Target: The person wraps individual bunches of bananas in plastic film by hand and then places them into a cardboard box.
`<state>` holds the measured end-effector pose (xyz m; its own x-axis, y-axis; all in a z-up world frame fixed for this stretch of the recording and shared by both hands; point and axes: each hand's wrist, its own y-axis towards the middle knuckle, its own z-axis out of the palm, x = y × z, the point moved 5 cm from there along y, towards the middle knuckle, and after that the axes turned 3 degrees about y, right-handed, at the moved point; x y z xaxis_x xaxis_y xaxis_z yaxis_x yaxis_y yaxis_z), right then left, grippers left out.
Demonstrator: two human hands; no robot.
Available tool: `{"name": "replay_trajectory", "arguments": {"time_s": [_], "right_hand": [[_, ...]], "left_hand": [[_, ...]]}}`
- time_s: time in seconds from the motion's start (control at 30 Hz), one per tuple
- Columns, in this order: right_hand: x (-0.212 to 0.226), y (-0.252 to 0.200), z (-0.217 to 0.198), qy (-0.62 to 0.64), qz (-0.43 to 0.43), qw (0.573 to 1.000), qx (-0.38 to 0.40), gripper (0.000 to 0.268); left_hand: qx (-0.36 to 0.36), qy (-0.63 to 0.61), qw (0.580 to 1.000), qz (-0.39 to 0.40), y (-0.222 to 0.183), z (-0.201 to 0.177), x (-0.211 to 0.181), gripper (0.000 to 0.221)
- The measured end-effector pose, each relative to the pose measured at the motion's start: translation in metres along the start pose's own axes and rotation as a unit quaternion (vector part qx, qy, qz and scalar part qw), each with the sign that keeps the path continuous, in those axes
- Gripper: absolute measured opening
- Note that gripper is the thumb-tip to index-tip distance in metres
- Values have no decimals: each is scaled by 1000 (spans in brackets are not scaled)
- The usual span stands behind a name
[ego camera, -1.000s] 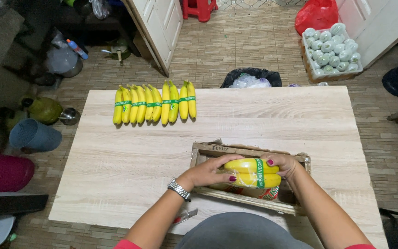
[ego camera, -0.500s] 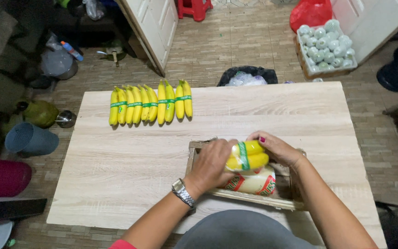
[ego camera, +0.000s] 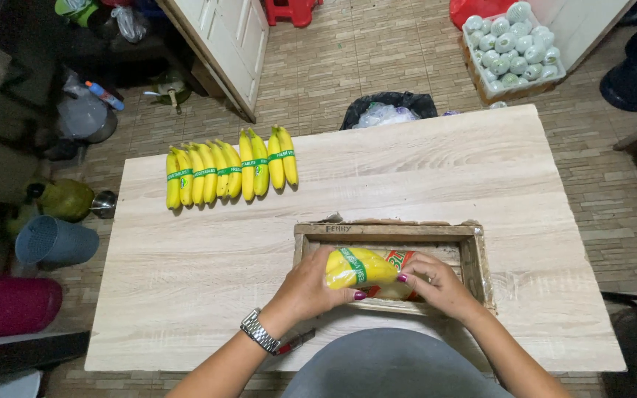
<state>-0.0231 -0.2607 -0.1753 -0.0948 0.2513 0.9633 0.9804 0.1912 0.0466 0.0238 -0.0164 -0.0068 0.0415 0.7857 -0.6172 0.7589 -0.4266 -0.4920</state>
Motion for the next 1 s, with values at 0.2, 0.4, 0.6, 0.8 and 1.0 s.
{"name": "replay_trajectory", "arguments": {"time_s": [0.2,0.4,0.6,0.8,1.0], "right_hand": [[4,-11,10,-49,12,998,-22,14],[88,12,40,-132,-28,987,93,94],[83,63,60,-75,29,979,186,57],[104,71,74,-159,16,939,304,97],[86,68,96,-431,-37,854,289,128]], "left_hand": [[42,-5,997,-57,-3,12,24,87],[112,-3,989,-93,23,27,56,93],[183,-63,969,-153,40,42,101,111],[223,-193,941,-167,50,61,135,88],[202,-241,941,-123,50,53,125,78]]}}
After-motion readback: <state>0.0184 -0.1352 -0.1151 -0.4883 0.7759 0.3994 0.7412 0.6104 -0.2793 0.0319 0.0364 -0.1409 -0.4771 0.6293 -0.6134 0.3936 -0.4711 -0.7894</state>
